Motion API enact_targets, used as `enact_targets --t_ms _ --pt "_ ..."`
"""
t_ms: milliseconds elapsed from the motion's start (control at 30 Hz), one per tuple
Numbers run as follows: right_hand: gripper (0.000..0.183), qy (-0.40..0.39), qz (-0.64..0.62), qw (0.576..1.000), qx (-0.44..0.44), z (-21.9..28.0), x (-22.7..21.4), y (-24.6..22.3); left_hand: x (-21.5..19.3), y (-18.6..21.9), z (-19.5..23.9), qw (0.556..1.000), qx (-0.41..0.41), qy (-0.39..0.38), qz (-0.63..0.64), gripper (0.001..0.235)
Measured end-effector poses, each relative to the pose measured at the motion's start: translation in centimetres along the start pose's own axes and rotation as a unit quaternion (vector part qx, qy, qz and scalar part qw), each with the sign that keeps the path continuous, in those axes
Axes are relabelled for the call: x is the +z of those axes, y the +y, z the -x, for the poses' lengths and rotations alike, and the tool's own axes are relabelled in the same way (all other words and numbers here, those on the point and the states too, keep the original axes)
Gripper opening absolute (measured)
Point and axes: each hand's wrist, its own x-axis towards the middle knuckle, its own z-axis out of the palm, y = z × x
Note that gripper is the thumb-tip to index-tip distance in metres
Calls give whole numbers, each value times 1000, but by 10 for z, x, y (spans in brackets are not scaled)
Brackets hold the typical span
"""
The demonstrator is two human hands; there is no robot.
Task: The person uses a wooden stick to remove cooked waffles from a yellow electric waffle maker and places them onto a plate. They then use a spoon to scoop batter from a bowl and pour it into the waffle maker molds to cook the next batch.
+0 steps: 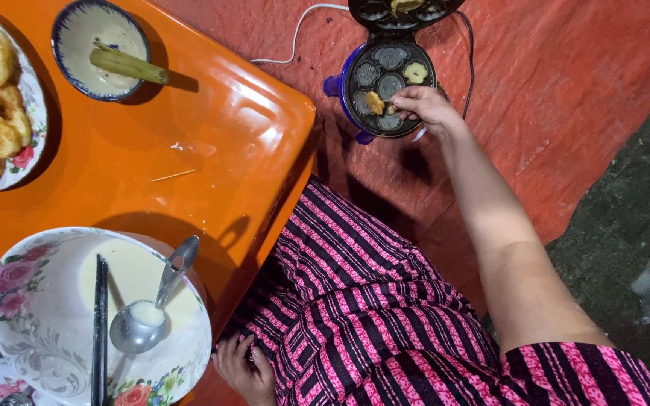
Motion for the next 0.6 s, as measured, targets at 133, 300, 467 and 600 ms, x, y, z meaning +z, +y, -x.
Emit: enact_targets --t_ms 133,300,467,600 --pt "19 -30 -47 997 -44 8 -14 -4 1 3 -3 1000 11 16 9 27" --pt "19 -38 -91 988 -121 56 -19 -57 1 3 -9 999 28 33 34 25" --pt "27 -41 48 976 -209 103 -13 -140 -5 9 -15 995 27 67 64 21" --pt "21 -31 61 973 -223 127 -1 -201 5 1 -4 996 -15 36 82 24"
